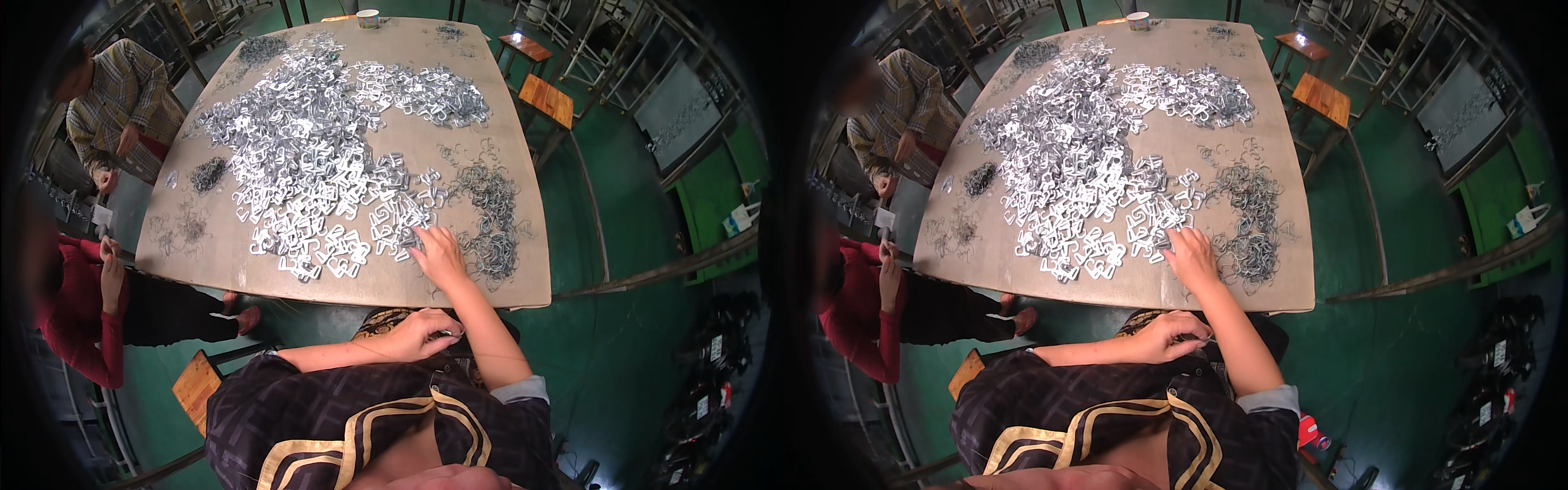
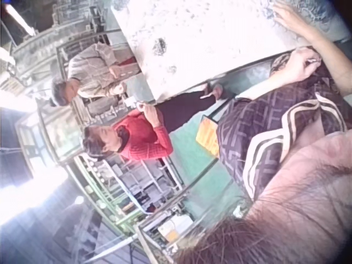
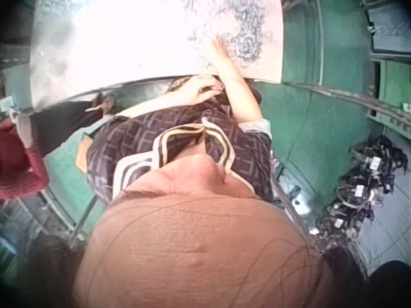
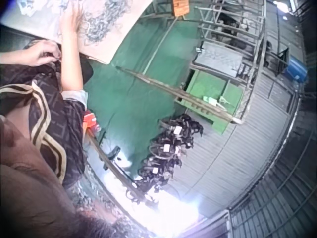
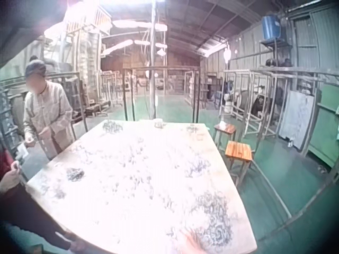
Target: The person sits at a table and repeatedly picks up small metal clips and wire pieces, joining them together by hand. They place the assembled units onto a hanging rack nearby. Other people at the table perform similar assembly tasks.
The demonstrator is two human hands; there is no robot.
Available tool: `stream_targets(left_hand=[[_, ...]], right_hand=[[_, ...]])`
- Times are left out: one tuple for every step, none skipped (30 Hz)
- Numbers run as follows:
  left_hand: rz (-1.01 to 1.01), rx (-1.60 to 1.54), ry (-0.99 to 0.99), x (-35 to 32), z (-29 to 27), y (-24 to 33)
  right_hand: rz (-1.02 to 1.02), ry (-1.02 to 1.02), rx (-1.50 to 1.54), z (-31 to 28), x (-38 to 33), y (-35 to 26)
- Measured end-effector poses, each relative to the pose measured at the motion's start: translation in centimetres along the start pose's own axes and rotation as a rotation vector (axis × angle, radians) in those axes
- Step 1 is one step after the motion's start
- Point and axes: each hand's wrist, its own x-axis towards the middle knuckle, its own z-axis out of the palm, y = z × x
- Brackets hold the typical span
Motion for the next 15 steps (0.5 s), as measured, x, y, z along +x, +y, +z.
stream_targets(left_hand=[[-0.007, 0.014, 0.018, -0.1, 0.0, -0.3], [-0.013, 0.028, 0.04, -0.1, -0.1, -0.5], [-0.026, 0.041, 0.055, -0.1, -0.5, -0.5], [-0.04, 0.031, 0.055, -0.1, -0.7, -0.6], [-0.059, 0.019, 0.056, -0.3, -0.8, -0.7], [-0.077, 0.007, 0.057, -0.4, -0.8, -0.7], [-0.085, -0.002, 0.056, -0.4, -0.9, -0.7], [-0.096, -0.013, 0.054, -0.4, -0.9, -0.7], [-0.106, -0.023, 0.05, -0.4, -0.8, -0.7], [-0.097, -0.027, 0.058, -0.4, -0.7, -0.7], [-0.088, -0.032, 0.058, -0.3, -0.7, -0.9], [-0.079, -0.038, 0.063, -0.4, -0.6, -1.0], [-0.079, -0.027, 0.085, -0.3, -0.6, -0.9], [-0.078, -0.021, 0.1, -0.1, -0.6, -0.8], [-0.077, -0.017, 0.122, 0.0, -0.6, -0.6]], right_hand=[[0.034, 0.006, -0.041, 0.5, 0.5, 0.0], [0.057, -0.022, -0.05, 0.8, 0.8, -0.1], [0.082, -0.05, -0.06, 1.0, 0.9, -0.1], [0.108, -0.076, -0.07, 1.0, 1.1, -0.1], [0.1, -0.078, -0.054, 1.0, 1.1, -0.2], [0.094, -0.079, -0.038, 0.9, 1.1, -0.3], [0.088, -0.078, -0.022, 0.9, 1.2, -0.3], [0.152, -0.082, 0.104, 0.9, 1.0, -0.1], [0.218, -0.083, 0.229, 1.0, 0.9, 0.3], [0.285, -0.082, 0.355, 0.9, 0.6, 0.7], [0.323, -0.065, 0.482, 0.4, 0.1, 1.1], [0.358, -0.05, 0.608, -0.4, -0.7, 1.6], [0.393, -0.031, 0.735, -1.2, -1.5, 1.9], [0.463, -0.033, 0.836, -2.7, -2.5, 1.6], [0.529, -0.039, 0.936, -4.6, -3.4, 0.9]])
